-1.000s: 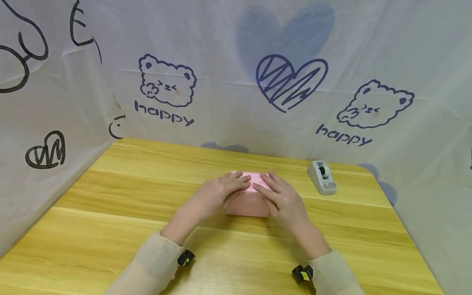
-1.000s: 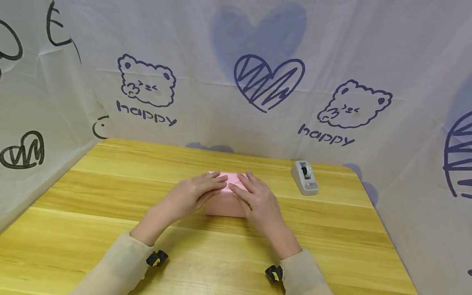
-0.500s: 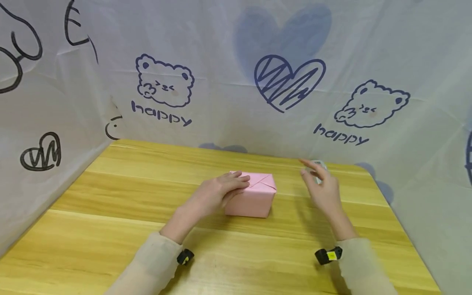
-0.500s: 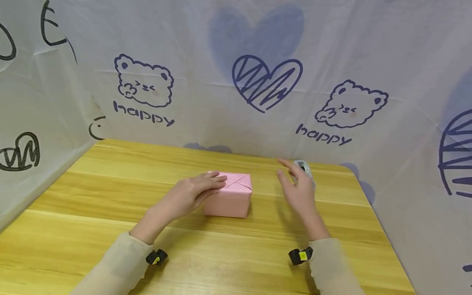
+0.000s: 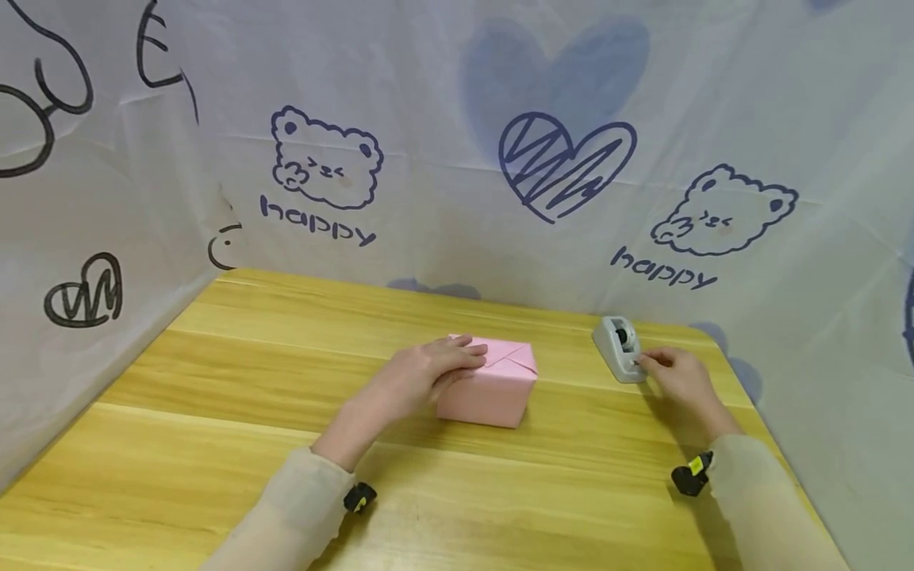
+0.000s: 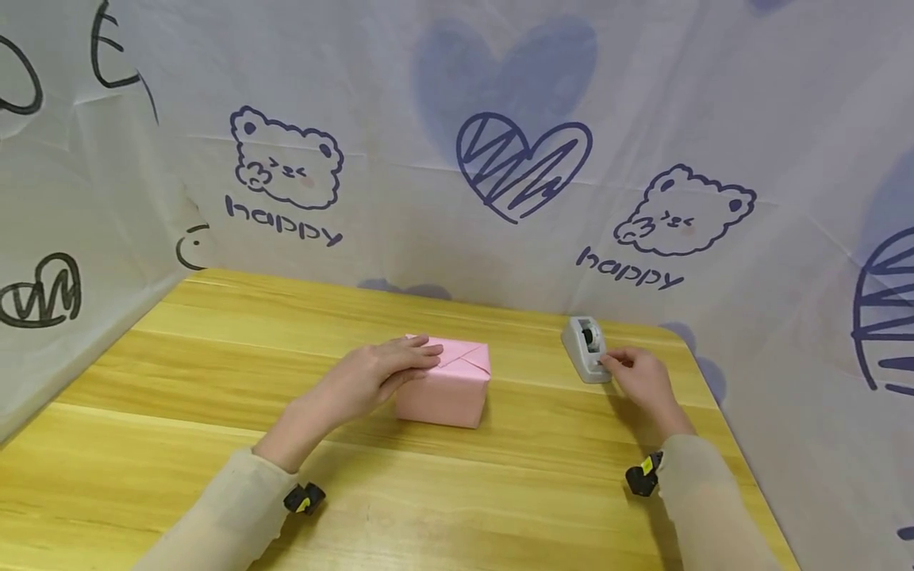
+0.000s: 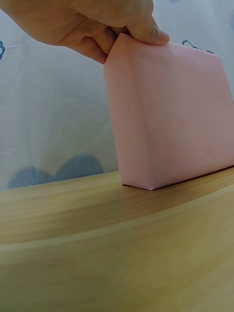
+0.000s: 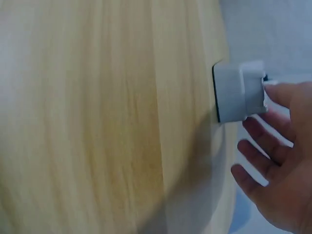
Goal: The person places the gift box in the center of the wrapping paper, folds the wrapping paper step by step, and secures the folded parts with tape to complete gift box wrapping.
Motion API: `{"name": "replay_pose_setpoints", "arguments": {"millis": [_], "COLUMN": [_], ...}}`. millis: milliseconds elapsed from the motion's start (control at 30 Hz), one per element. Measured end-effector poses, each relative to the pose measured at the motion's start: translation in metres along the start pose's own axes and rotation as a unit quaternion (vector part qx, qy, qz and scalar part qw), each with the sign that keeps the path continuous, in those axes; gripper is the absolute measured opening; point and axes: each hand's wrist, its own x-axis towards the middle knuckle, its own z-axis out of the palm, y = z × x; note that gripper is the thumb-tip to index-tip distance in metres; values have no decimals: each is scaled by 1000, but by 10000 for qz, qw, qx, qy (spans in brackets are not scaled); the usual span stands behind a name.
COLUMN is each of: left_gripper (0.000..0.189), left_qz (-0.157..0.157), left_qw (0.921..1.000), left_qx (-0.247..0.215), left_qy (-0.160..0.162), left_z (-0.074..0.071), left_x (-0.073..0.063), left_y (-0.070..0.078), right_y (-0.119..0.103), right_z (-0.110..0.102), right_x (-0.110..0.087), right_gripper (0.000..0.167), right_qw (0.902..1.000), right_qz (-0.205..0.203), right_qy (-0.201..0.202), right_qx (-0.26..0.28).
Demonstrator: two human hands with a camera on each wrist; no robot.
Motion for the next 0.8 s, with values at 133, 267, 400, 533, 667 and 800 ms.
{"name": "replay_pose_setpoints", "arguments": {"millis": [133, 267, 400, 533, 667, 800], "left_gripper": [27, 27, 27, 28, 28, 28], "left_qz": [-9, 7, -40, -86, -118, -143], "left_qw": [10000, 10000, 10000, 10000, 9999, 9998], "left_qx": [13, 14, 16, 35, 76, 75], "left_qy": [-6, 25, 15, -5, -31, -64], "left_z": [0, 0, 1, 1, 1, 0], "left_x": [0, 0, 0, 0, 1, 1], "left_y": [1, 2, 2, 2, 2, 3], "right_y": [8, 13, 14, 11, 10, 13], "right_z": [1, 2, 4, 7, 5, -1], "right_x": [4, 7, 6, 0, -3, -8], "right_gripper": [52, 54, 49, 48, 53, 51], "right_qw": [9990, 9970, 9963, 9944, 9842, 9595], "right_qz": [133, 196, 173, 257, 357, 227], "right_qy": [-251, -306, -166, -129, -409, -870], "right_qx": [355, 691, 821, 1019, 1684, 2669]}}
